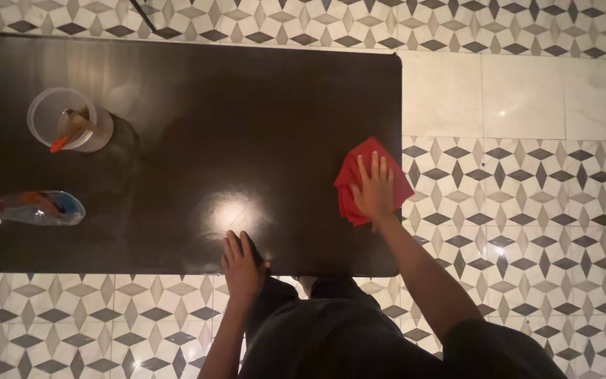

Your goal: The person wipes a dark tabletop with a red cloth, then uses a paintbrush to apply a liquid from a clear plastic container onto the table surface. A spray bottle and wooden stick are also present on the table.

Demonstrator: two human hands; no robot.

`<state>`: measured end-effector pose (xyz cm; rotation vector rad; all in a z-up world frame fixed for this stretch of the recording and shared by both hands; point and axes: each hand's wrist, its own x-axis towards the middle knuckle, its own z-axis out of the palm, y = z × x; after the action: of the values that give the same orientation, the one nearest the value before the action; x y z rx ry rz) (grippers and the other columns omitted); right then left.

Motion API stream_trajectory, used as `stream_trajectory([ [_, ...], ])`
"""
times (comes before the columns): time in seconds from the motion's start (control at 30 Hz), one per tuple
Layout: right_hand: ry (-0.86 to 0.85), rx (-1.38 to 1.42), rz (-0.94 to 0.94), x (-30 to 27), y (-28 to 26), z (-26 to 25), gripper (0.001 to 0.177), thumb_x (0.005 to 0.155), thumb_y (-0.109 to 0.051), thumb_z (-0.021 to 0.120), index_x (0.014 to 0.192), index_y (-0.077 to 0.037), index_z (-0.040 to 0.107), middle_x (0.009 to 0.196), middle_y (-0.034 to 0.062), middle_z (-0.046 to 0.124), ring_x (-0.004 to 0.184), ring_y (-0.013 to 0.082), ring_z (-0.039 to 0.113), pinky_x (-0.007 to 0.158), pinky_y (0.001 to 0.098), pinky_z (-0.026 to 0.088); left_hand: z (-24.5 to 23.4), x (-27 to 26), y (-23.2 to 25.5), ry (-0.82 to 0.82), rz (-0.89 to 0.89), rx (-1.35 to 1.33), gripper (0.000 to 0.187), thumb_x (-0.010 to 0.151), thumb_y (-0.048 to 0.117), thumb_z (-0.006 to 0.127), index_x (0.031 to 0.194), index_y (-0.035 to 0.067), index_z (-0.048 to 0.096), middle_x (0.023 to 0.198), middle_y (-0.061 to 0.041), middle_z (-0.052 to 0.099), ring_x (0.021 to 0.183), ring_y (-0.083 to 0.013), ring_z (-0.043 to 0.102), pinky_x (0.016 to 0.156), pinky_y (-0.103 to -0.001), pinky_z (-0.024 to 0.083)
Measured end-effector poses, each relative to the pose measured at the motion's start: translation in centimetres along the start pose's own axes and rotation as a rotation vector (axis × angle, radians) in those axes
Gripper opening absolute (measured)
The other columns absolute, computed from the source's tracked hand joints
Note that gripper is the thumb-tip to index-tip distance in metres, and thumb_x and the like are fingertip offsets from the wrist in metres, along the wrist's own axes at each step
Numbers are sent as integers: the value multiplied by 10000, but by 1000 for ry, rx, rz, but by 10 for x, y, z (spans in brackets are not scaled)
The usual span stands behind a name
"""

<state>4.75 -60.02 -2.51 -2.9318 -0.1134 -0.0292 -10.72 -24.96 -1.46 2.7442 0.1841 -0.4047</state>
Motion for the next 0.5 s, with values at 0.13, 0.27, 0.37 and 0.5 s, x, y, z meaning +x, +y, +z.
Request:
stream_trajectory([
  [0.13,-94,6,-59,-28,-14,-9,826,879,-298,694,1607,-147,333,1663,250,204,1519,480,214,1190,626,225,2,-1,-3,8,3,5,1100,752,405,830,1583,45,205,1663,-263,128,1537,-437,165,1179,-561,267],
  [0.27,-216,64,-222,-94,-37,-26,851,835,-249,696,1588,-144,313,1662,265,189,1517,503,206,1189,630,230,2,3,0,-12,-19,27,1104,747,420,833,1584,57,212,1670,-253,129,1541,-422,169,1179,-554,269],
  [0.37,-446,37,-316,-146,-57,-39,910,789,-269,739,1571,-135,292,1627,271,163,1488,486,196,1174,635,211,1,1,1,-21,-28,43,1107,742,427,839,1579,60,215,1664,-257,130,1536,-417,171,1172,-556,268],
  [0.5,-420,81,-299,-170,-67,-46,897,788,-230,740,1582,-188,325,1661,210,194,1526,432,204,1204,594,228,0,-2,1,48,8,16,1108,740,415,842,1584,43,229,1667,-268,156,1544,-419,192,1175,-556,284],
])
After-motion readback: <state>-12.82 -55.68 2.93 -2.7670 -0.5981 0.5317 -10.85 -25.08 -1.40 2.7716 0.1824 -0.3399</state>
